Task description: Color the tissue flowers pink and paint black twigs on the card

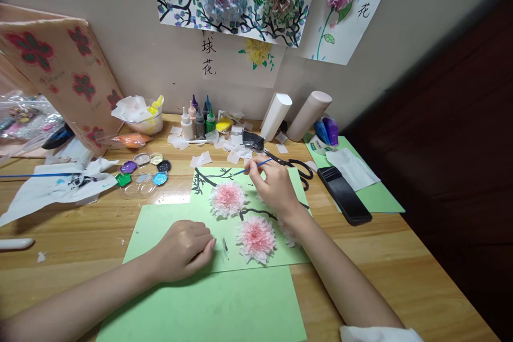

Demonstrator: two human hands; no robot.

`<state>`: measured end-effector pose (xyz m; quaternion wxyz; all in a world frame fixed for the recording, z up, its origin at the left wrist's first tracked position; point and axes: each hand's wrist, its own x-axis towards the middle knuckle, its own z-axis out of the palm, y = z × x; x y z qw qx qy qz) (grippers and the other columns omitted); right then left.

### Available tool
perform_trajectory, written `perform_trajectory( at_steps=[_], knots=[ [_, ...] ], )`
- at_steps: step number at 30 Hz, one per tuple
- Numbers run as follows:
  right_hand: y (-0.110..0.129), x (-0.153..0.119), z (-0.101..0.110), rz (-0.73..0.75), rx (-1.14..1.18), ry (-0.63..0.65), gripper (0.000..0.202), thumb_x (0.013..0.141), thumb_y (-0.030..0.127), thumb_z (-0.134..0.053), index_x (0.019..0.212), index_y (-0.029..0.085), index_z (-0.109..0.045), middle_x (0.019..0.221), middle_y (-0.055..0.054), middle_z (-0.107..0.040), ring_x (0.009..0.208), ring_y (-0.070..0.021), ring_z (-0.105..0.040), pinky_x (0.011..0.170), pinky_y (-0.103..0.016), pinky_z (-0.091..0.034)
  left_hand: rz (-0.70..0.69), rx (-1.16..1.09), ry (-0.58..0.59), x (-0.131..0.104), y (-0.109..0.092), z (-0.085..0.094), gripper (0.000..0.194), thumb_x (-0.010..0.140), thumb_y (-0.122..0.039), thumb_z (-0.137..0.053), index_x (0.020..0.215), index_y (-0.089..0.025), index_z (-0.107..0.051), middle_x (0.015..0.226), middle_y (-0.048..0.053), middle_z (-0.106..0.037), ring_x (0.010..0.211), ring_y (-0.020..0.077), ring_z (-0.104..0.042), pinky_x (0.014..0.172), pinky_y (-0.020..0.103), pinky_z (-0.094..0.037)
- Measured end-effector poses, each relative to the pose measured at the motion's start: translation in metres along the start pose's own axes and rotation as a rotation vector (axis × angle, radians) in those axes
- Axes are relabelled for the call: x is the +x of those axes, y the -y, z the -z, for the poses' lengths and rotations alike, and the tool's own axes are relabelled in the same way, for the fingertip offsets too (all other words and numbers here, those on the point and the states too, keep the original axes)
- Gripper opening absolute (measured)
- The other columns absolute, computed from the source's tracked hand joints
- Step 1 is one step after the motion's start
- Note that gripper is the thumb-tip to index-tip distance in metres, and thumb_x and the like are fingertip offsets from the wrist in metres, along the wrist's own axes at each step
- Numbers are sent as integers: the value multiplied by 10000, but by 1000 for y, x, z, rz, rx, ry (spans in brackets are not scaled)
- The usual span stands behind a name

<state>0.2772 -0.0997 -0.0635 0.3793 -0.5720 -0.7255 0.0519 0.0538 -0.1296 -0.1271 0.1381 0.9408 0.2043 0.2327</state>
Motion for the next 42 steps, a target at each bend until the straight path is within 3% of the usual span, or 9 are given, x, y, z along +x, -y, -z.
perform_trajectory(
  at_steps=[42],
  knots=[
    [-4, 1, 1, -22, -57, 33, 253, 867, 206, -427, 686, 190, -603, 731, -19, -662, 673, -146, -611, 651, -254, -432, -6, 16, 3, 0, -1, 1, 367, 874, -178, -328, 525, -165, -439, 465, -7, -465, 432, 104, -371, 463, 273, -212]
  ],
)
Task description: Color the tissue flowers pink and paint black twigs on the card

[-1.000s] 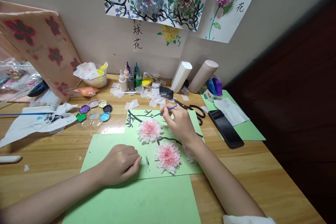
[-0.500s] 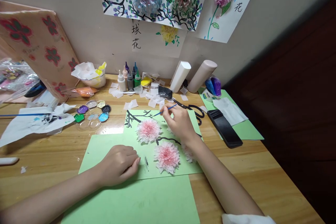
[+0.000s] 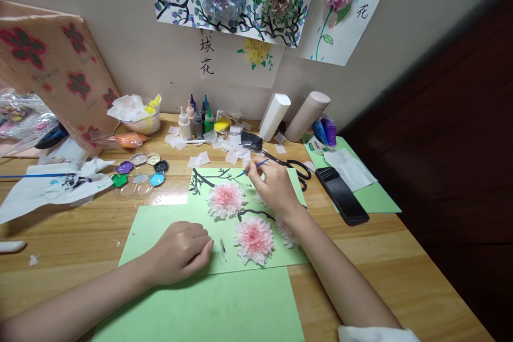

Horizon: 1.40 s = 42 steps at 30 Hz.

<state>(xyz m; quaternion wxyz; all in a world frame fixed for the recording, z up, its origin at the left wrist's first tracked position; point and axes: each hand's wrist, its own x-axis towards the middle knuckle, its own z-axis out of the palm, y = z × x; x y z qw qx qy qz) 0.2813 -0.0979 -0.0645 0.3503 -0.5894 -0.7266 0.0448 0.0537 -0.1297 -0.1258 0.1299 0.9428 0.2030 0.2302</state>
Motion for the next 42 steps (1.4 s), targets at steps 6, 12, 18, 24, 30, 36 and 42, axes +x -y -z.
perform_trajectory(
  at_steps=[6, 12, 18, 24, 30, 36, 42],
  knots=[
    [3, 0, 3, -64, 84, -34, 285, 883, 248, -419, 684, 193, -616, 724, -13, -658, 651, -136, -605, 637, -240, -446, -9, 3, -11, 1, -1, 1, 365, 870, -175, -334, 520, -167, -437, 463, -7, -463, 428, 104, -367, 460, 275, -212],
    [-2, 0, -2, -112, 158, -3, 289, 880, 281, -423, 698, 183, -624, 715, -18, -668, 646, -141, -614, 627, -243, -459, -7, -1, -8, 1, 0, 1, 370, 873, -179, -331, 519, -166, -440, 462, -7, -461, 427, 103, -369, 460, 274, -215],
    [-4, 1, -4, -124, 137, 12, 276, 876, 278, -432, 708, 178, -628, 727, -19, -666, 652, -139, -610, 647, -242, -457, -7, 0, -10, 1, 1, -1, 367, 874, -181, -329, 522, -165, -433, 462, -7, -460, 429, 102, -366, 463, 271, -206],
    [-8, 2, -6, -109, 134, 10, 291, 881, 288, -421, 708, 183, -630, 734, -21, -665, 663, -145, -613, 647, -245, -454, -4, 0, -7, 0, 0, 0, 366, 876, -180, -331, 526, -169, -436, 465, -7, -458, 431, 106, -372, 464, 278, -209],
    [-8, 2, -6, -98, 115, 6, 286, 884, 293, -418, 723, 186, -628, 740, -22, -665, 664, -149, -610, 665, -252, -454, -9, 2, -12, 1, -1, 0, 368, 874, -178, -328, 521, -168, -433, 458, -5, -450, 428, 105, -364, 462, 268, -205],
    [-7, -1, -3, -152, 168, -34, 281, 893, 312, -417, 761, 185, -631, 763, -25, -670, 693, -156, -628, 683, -270, -471, -4, 4, -11, 1, -1, 0, 376, 875, -187, -325, 517, -163, -436, 457, -3, -466, 421, 101, -378, 458, 268, -205],
    [18, 9, -3, -121, 386, -50, 249, 903, 340, -420, 934, 194, -619, 909, -47, -654, 797, -162, -632, 712, -279, -495, 13, 25, -27, 0, -3, -1, 362, 850, -197, -338, 509, -168, -453, 451, 0, -493, 409, 108, -406, 445, 287, -201]
  ],
)
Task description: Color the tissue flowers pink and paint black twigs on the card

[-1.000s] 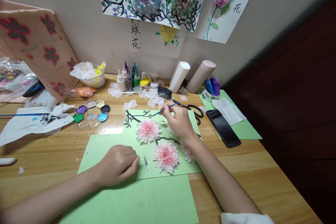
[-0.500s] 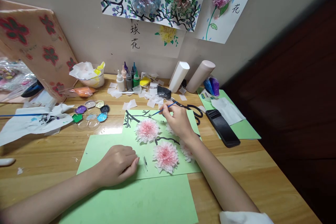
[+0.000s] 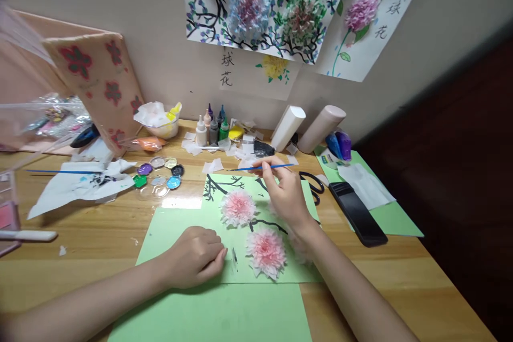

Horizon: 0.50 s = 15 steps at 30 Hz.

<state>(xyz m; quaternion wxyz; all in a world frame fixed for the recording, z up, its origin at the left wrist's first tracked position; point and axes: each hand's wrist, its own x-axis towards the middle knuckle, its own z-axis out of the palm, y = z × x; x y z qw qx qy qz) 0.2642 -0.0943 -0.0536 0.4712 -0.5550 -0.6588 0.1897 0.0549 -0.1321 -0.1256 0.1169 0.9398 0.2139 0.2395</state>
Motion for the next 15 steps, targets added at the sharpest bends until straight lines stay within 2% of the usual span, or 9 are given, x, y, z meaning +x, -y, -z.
perform_trajectory(
  at_steps=[4, 8, 12, 15],
  knots=[
    [37, 19, -24, 122, -67, 246, 256, 916, 296, -391, 904, 192, -624, 917, -43, -657, 817, -160, -625, 718, -262, -471, 6, 21, -8, -1, 0, -2, 348, 830, -211, -362, 503, -166, -472, 454, 1, -519, 397, 109, -428, 433, 289, -201],
    [62, 41, -63, 254, -205, 400, 254, 911, 257, -381, 843, 186, -616, 924, -41, -661, 865, -171, -597, 746, -269, -431, -11, 21, -15, -2, 0, -3, 354, 822, -208, -375, 484, -164, -474, 440, 2, -521, 390, 105, -442, 428, 279, -210],
    [58, 53, -99, 293, -237, 470, 260, 914, 240, -362, 870, 172, -609, 931, -52, -652, 841, -164, -581, 748, -271, -405, -13, 37, -22, -2, 0, -5, 333, 798, -221, -414, 481, -162, -497, 443, 2, -537, 395, 102, -454, 419, 282, -188],
    [49, 54, -114, 269, -248, 462, 267, 916, 246, -352, 890, 169, -606, 911, -57, -648, 812, -163, -580, 717, -268, -399, -14, 42, -25, -3, 0, -7, 322, 786, -236, -433, 483, -162, -516, 451, 4, -552, 411, 105, -477, 413, 282, -182]
  ],
)
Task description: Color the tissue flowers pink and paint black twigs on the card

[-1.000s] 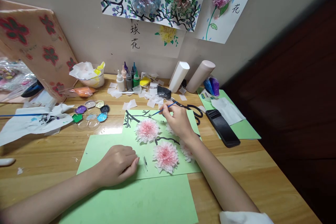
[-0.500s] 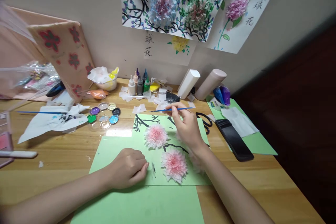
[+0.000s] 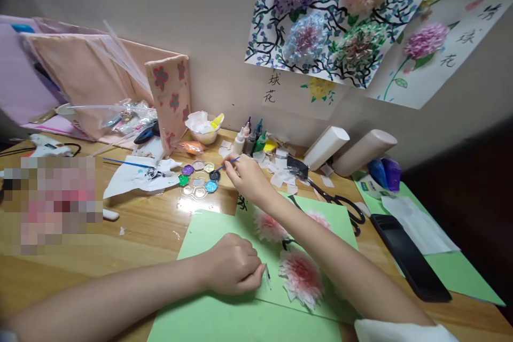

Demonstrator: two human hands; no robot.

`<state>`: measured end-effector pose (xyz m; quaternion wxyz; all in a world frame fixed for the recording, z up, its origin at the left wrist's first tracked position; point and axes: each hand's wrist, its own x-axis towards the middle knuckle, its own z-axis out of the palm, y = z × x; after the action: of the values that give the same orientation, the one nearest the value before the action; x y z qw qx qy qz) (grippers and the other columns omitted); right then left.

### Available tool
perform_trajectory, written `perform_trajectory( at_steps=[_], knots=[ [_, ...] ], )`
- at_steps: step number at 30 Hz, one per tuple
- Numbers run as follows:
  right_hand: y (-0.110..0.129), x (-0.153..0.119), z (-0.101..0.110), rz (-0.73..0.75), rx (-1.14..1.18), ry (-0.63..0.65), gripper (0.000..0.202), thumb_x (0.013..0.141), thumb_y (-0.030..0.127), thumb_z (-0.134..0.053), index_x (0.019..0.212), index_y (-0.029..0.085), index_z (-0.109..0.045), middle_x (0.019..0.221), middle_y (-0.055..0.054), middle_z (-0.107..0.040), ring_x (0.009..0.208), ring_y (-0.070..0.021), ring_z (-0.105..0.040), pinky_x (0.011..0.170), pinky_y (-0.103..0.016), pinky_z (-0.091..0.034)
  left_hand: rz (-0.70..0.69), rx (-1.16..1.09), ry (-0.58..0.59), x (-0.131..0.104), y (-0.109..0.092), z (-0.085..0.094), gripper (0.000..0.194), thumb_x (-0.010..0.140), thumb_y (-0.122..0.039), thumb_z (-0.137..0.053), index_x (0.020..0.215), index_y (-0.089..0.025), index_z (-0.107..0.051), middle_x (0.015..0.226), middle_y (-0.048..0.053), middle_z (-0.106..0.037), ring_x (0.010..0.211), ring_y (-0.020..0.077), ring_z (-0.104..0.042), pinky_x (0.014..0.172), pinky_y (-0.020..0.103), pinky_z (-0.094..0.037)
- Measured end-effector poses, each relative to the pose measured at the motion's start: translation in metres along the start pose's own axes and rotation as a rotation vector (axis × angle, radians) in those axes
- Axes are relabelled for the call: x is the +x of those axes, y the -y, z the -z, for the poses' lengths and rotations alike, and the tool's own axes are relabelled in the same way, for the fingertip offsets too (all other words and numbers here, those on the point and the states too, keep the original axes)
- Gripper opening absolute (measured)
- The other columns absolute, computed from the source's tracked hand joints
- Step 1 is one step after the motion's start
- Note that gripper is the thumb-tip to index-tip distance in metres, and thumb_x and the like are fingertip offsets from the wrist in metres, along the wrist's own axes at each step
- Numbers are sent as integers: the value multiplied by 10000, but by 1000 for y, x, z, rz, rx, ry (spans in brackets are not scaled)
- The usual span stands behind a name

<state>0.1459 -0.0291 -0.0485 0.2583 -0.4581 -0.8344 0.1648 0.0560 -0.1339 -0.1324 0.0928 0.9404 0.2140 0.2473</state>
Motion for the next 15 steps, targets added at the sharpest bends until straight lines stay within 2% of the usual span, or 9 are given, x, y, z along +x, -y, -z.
perform_trajectory(
  at_steps=[15],
  knots=[
    [-2, -4, -16, 88, -66, -38, 230, 905, 237, -383, 901, 168, -603, 900, -74, -656, 852, -182, -585, 755, -291, -423, 3, 4, -20, 0, 0, -3, 332, 796, -269, -445, 496, -166, -541, 449, 9, -564, 411, 109, -469, 409, 278, -178]
  ],
)
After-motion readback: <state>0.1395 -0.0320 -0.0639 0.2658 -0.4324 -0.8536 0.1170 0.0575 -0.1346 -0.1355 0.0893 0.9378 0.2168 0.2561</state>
